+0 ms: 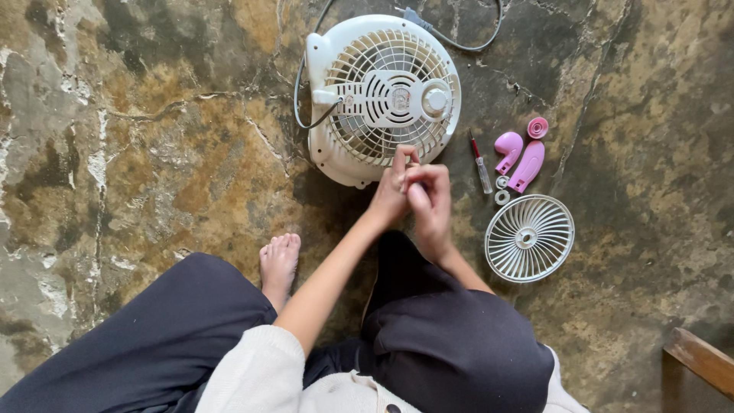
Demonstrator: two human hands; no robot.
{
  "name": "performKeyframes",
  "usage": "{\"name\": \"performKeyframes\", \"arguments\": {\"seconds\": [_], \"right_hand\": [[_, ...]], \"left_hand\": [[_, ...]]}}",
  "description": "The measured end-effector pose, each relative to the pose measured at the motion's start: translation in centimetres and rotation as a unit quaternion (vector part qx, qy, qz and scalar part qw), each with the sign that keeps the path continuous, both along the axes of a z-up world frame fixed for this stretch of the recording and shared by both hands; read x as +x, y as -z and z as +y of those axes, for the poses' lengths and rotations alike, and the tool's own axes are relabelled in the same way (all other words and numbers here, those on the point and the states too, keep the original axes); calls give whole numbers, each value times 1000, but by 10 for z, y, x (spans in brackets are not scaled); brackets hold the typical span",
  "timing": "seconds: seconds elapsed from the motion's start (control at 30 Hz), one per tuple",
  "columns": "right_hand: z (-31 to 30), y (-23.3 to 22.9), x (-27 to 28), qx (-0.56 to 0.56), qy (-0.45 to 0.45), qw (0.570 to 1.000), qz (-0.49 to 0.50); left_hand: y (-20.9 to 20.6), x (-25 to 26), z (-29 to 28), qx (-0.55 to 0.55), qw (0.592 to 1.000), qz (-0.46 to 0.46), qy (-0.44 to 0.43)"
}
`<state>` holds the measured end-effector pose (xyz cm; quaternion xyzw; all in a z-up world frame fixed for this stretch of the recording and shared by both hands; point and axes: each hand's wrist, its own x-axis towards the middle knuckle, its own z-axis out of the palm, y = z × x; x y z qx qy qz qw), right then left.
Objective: The person sits on the floor and uses a screwdriver to remove screws from the back grill of a white electric fan. They loosen and remove multiple screws, then detach the back grill from the fan body.
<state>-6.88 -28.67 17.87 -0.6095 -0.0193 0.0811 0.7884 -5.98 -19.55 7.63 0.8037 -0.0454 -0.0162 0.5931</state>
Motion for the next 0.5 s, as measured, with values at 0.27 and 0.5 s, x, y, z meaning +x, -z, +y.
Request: {"name": "performKeyframes", "arguments": {"seconds": [0.27, 0.5], "right_hand": [[16, 38, 5, -70, 52, 993, -85], [-24, 59, 57, 56, -247, 967, 13]], "left_hand": [[11, -8, -22, -58, 981, 48, -180], [-34, 18, 45, -100, 961, 197, 163]]}}
